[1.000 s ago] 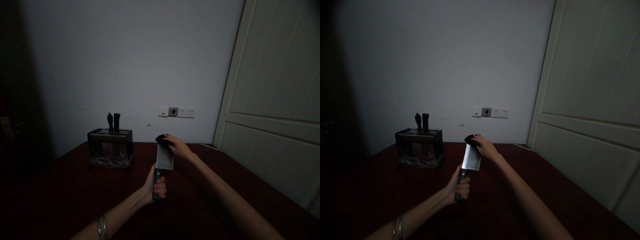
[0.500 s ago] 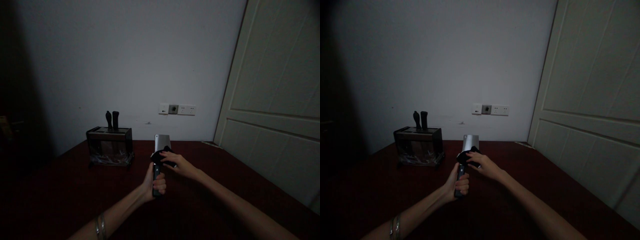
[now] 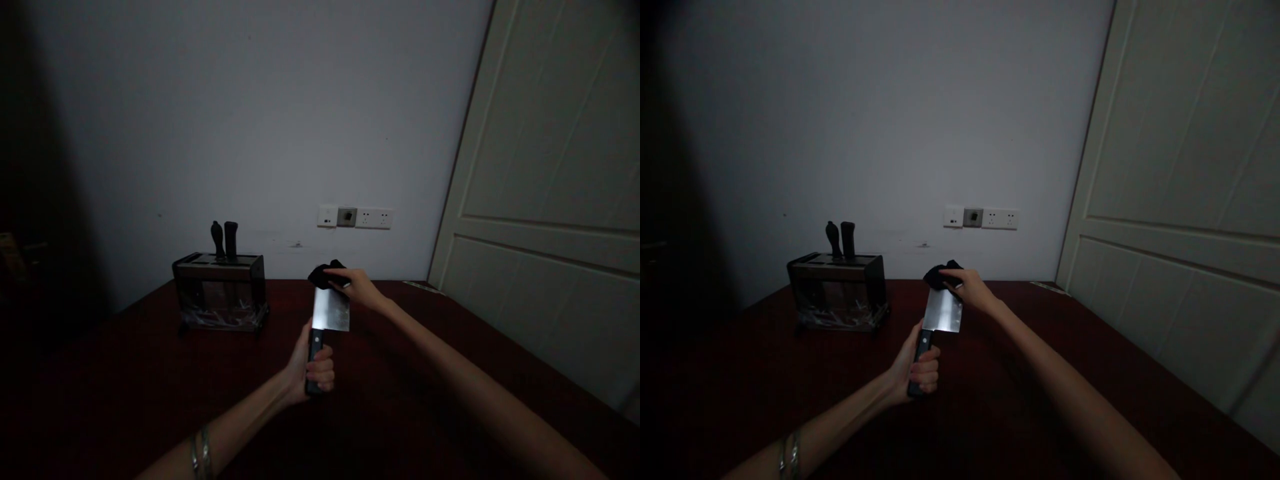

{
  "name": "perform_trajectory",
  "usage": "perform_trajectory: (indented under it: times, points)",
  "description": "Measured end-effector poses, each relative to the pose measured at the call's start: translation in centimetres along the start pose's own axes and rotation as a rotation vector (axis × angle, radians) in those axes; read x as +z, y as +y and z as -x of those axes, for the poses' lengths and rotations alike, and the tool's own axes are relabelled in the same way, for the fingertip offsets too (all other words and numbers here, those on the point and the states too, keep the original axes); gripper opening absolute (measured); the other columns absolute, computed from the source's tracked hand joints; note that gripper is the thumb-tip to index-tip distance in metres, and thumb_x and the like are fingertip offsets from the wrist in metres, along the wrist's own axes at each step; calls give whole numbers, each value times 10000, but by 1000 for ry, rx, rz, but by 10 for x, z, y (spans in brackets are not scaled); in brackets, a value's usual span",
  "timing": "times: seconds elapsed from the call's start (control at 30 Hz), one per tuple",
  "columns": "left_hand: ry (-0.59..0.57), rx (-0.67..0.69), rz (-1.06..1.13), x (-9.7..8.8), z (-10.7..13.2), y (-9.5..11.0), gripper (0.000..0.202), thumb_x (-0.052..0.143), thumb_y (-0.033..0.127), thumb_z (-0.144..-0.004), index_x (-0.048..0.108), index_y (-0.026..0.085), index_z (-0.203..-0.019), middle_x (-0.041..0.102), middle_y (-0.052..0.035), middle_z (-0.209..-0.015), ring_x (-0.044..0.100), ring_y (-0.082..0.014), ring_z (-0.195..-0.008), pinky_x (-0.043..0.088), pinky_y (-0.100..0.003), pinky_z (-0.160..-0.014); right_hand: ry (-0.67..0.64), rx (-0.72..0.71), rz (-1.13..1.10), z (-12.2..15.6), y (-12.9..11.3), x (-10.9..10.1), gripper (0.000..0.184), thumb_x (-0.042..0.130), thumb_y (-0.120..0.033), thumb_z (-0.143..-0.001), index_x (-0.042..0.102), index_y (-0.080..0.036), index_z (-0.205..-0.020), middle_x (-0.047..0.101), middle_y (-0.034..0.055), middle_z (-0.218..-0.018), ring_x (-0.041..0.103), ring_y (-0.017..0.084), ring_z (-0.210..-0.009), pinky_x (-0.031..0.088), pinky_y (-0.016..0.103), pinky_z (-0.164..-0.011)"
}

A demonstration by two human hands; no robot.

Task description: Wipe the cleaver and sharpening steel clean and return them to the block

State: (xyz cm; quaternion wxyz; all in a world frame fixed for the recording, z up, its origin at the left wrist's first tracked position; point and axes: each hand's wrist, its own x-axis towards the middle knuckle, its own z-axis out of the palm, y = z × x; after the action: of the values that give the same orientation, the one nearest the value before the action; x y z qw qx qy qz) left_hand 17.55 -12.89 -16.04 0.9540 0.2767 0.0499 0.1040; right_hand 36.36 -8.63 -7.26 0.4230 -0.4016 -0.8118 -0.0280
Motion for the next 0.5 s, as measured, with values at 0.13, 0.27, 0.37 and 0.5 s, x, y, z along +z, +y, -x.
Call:
perform_trajectory:
  times: [0.13, 0.27, 0.37, 0.5]
  points:
    - [36, 52, -53, -14, -1, 6, 691, 138, 735, -743, 319, 171, -389, 187, 60, -271, 125, -45, -250, 218, -194, -337, -55, -36, -127, 43, -31, 20, 287, 573, -219, -774, 622, -247, -1056, 660, 30, -1047, 598, 180, -993, 465, 353, -883]
    - [54, 79, -145, -21, -1, 12, 689, 161, 727, -751, 354, 165, -403, 214, 58, -272, 139, -48, -245, 215, -188, -323, -60, -84, -179, 60, -46, 27, 303, 541, -213, -801, 600, -251, -1096, 639, 29, -1090, 557, 162, -1063, 448, 335, -919]
    - [31, 52, -167, -16, 1, 14, 706, 136, 742, -739, 360, 166, -397, 231, 49, -263, 159, -55, -239, 224, -193, -323, 7, -100, -141, 38, -35, 17, 291, 548, -199, -793, 616, -234, -1074, 644, 43, -1079, 563, 169, -1055, 446, 334, -920]
    - [18, 46, -144, -9, 2, 11, 714, 137, 734, -747, 369, 162, -388, 218, 53, -264, 156, -52, -241, 231, -191, -326, 170, -39, -17, -6, -5, -3, 261, 579, -192, -762, 651, -215, -1012, 653, 58, -1055, 590, 201, -1012, 452, 355, -906]
